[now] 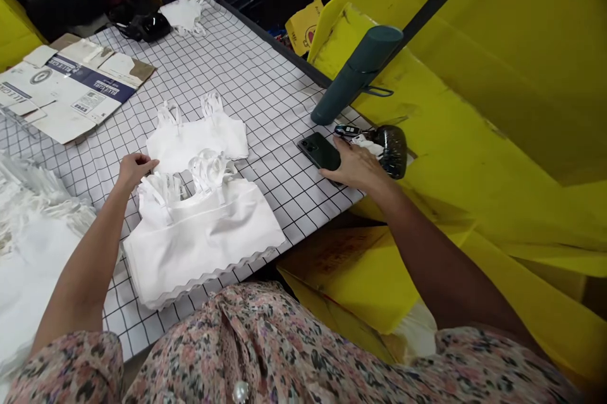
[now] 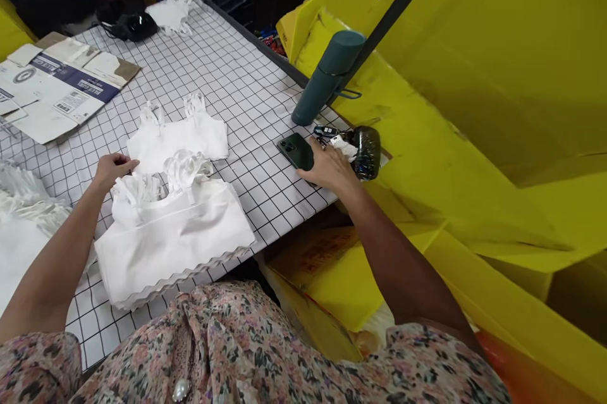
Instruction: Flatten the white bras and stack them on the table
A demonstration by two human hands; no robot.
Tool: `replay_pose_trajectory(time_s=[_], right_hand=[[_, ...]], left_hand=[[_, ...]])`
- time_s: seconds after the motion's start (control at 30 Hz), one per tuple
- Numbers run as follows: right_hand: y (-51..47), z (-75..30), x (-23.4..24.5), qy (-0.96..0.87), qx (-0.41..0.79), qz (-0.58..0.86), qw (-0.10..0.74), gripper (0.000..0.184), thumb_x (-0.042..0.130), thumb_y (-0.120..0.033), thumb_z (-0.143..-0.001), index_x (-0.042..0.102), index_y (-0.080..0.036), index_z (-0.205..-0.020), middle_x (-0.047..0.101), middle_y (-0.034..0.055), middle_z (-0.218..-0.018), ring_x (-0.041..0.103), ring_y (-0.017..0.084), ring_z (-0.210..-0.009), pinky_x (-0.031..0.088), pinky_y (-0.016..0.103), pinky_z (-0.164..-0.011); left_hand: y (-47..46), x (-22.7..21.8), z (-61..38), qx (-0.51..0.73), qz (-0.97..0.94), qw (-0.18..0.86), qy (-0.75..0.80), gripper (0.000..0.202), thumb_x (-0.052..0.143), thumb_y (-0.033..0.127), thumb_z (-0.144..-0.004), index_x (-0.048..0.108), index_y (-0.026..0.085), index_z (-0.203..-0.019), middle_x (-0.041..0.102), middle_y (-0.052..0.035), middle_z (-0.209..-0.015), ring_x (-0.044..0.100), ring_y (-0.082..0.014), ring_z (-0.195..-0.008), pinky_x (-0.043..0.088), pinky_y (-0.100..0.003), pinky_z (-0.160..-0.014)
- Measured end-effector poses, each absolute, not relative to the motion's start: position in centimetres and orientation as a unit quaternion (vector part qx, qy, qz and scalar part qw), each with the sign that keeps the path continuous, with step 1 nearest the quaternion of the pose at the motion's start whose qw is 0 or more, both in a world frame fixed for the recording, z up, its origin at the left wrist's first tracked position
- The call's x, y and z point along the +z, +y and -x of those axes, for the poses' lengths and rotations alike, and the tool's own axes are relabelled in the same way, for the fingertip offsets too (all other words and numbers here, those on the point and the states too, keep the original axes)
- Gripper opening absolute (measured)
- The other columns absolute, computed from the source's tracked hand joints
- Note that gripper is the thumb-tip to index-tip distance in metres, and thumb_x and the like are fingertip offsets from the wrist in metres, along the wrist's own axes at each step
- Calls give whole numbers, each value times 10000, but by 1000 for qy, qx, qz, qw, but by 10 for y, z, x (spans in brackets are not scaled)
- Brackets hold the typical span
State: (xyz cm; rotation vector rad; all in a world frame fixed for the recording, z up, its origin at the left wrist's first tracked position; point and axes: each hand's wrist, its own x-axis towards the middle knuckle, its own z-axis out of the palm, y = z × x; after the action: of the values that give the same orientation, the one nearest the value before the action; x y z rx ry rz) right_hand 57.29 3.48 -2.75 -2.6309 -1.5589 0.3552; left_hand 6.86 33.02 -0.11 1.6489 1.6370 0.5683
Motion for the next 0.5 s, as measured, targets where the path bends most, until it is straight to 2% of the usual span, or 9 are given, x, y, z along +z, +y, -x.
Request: replay_pose_trajectory(time_s=[0.13,0.27,0.33,0.4,0.5], right_hand=[[33,-567,-5,-485,144,860,64,1075,720,-624,-834,376,-157,-1740,652,258,-1448,621,492,-1299,540,578,-1071],[32,-566,23,-385,242,878,152,959,775,-584,-847,497,-209,-1684,735,169,-1179,679,395,-1142,556,479,-1007],[28,-572,29,-328,298,862,245,829,817,-520,-829,614,-238,-1581,729,125,-1070,692,332,-1069,564,412,-936],[23,-578,30,-271,346,832,339,678,838,-459,-789,717,-241,-1419,736,109,-1052,697,276,-962,569,360,-831],[17,-584,26,-253,358,794,422,493,800,-452,-762,762,-220,-1195,776,136,-1050,716,280,-856,581,366,-683]], left_hand=[[327,1,-70,226,-637,360,643,278,867,375,-610,659,201,-674,619,2,-676,509,-140,-644,417,-271,-604],[325,3,-72,226,-642,355,640,266,862,371,-615,668,201,-678,627,2,-677,512,-140,-650,414,-266,-605],[325,3,-72,224,-644,353,641,262,862,371,-619,670,202,-674,624,4,-670,504,-141,-644,407,-272,-602],[325,3,-72,223,-643,352,643,261,867,371,-622,672,203,-669,624,3,-665,501,-144,-640,407,-279,-603],[325,2,-71,224,-641,350,646,258,875,366,-627,676,206,-668,630,0,-661,508,-150,-642,415,-284,-606]])
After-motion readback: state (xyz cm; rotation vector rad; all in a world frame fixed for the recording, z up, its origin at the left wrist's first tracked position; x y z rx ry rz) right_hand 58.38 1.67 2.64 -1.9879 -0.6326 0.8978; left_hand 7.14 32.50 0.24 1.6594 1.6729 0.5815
